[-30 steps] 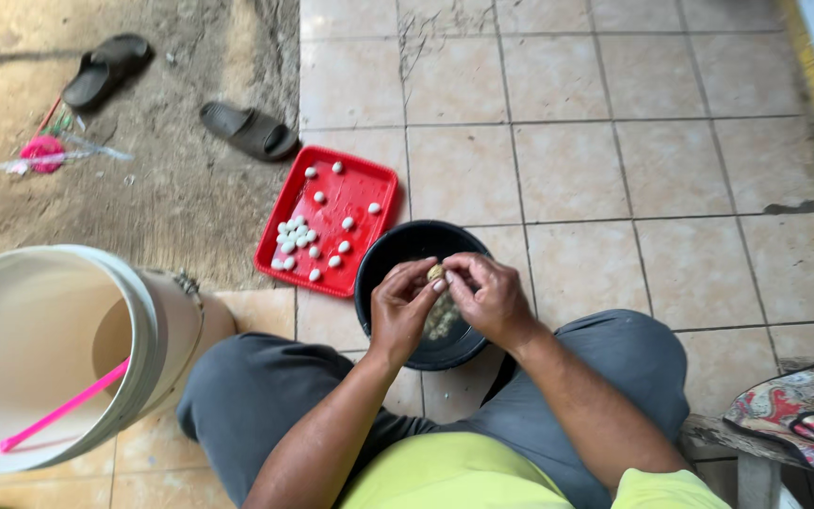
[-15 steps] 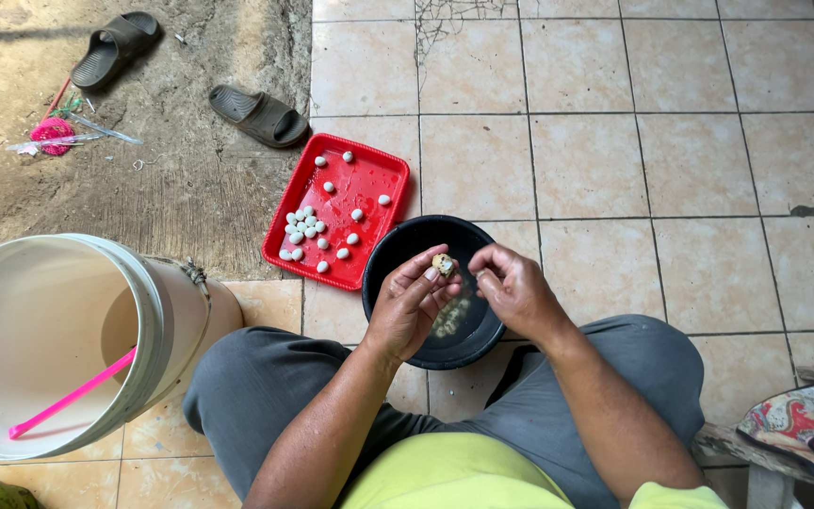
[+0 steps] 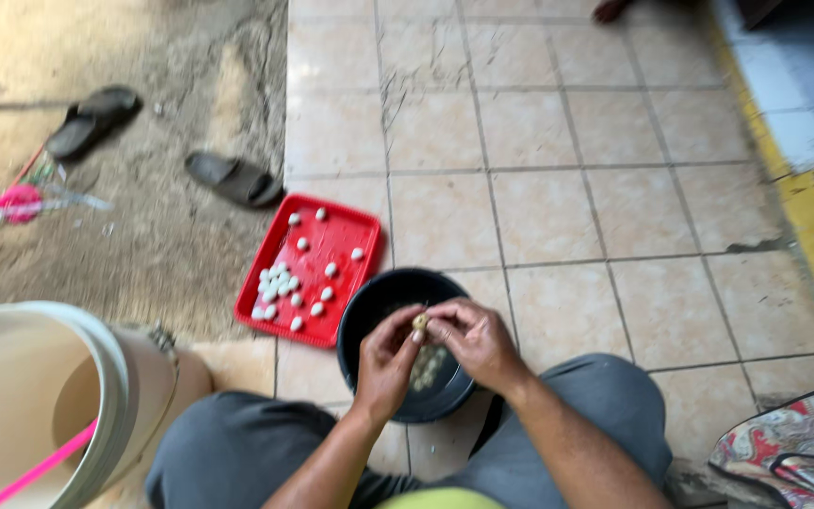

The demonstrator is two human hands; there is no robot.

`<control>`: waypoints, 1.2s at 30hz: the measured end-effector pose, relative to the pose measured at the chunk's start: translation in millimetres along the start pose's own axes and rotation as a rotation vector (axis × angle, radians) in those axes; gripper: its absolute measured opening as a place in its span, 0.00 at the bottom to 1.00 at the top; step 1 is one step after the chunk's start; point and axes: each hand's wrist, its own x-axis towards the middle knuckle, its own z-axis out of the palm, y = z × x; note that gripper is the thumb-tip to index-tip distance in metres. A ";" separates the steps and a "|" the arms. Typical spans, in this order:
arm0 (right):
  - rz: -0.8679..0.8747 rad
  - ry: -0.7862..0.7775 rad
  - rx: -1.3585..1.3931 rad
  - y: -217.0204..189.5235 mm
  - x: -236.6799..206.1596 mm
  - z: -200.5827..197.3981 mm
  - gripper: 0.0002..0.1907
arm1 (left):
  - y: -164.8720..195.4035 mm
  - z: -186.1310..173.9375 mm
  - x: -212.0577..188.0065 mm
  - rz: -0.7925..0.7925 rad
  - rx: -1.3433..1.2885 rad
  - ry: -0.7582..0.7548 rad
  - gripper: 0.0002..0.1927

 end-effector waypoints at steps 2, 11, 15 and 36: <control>0.027 0.002 -0.111 -8.2 1.6 -3.7 0.08 | 7.9 6.2 0.9 0.041 0.035 0.019 0.16; -0.320 0.097 -0.506 -28.5 -7.7 0.0 0.07 | 23.5 18.6 -8.2 0.320 0.279 0.067 0.12; -0.205 0.072 -0.452 -38.5 -8.1 -1.5 0.06 | 26.4 20.8 -8.4 0.318 0.287 0.066 0.11; -0.201 0.005 -0.606 -24.9 -7.0 -9.3 0.05 | -5.9 9.9 2.4 -0.055 -0.257 0.033 0.13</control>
